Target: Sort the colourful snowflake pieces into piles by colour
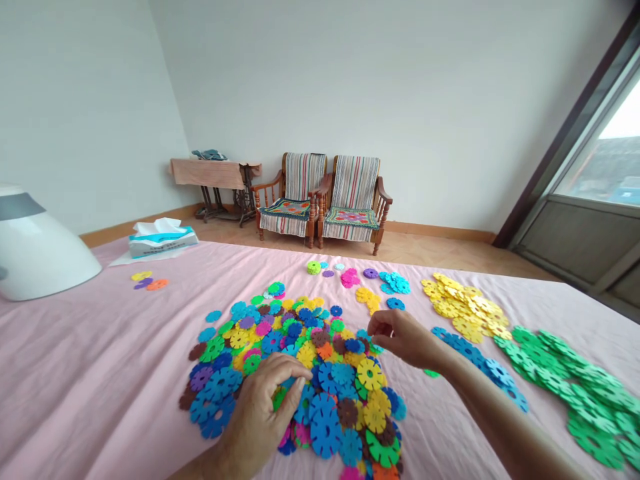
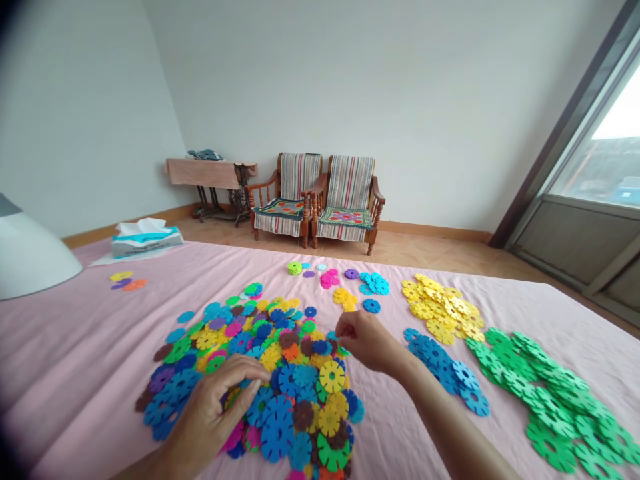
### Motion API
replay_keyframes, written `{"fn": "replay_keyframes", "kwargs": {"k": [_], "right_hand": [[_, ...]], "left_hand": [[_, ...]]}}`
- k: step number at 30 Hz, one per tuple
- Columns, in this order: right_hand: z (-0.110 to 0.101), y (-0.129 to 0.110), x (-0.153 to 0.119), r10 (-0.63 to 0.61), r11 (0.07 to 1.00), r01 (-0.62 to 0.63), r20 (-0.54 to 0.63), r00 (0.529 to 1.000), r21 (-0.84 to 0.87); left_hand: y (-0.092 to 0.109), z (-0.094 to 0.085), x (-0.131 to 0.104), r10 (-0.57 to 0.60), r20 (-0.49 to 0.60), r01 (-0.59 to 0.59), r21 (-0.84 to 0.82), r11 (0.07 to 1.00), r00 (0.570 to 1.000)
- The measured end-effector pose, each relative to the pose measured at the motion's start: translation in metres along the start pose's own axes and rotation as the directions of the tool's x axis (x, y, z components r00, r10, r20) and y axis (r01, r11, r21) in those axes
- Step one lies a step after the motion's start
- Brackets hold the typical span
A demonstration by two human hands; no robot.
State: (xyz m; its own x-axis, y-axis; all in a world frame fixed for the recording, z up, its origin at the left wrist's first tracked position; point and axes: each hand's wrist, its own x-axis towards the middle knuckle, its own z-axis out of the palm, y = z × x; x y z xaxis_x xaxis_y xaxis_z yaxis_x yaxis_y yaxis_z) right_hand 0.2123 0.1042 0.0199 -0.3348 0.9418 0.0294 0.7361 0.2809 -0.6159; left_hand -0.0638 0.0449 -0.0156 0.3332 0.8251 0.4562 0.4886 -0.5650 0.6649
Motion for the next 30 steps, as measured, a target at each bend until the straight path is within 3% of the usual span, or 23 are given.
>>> {"fn": "replay_keyframes", "kwargs": {"k": [9,15,21,25,30], "right_hand": [[0.017,-0.021,-0.012,-0.157,0.98,0.159,0.028,0.987,-0.121],[0.005,-0.034,-0.02,-0.129,0.992,0.129,0.129,0.983,0.011],[0.006,-0.019,-0.009,-0.101,0.991,0.1,-0.012,0.995,-0.086],[0.017,-0.009,-0.006,-0.158,0.977,0.156,-0.005,0.987,-0.143],[0.006,-0.007,-0.011,-0.047,0.966,0.052,0.027,0.999,-0.254]], "left_hand": [[-0.001,-0.001,0.001,0.017,-0.021,-0.016,0.039,0.999,1.0],[-0.002,0.0,0.001,0.01,-0.018,-0.009,0.049,0.999,1.0],[-0.001,0.0,0.002,0.011,-0.006,-0.011,0.045,0.999,1.0],[-0.002,0.0,0.0,0.014,-0.006,-0.014,0.048,0.999,1.0],[-0.003,0.0,0.0,0.011,0.004,-0.011,0.052,0.999,1.0]]}}
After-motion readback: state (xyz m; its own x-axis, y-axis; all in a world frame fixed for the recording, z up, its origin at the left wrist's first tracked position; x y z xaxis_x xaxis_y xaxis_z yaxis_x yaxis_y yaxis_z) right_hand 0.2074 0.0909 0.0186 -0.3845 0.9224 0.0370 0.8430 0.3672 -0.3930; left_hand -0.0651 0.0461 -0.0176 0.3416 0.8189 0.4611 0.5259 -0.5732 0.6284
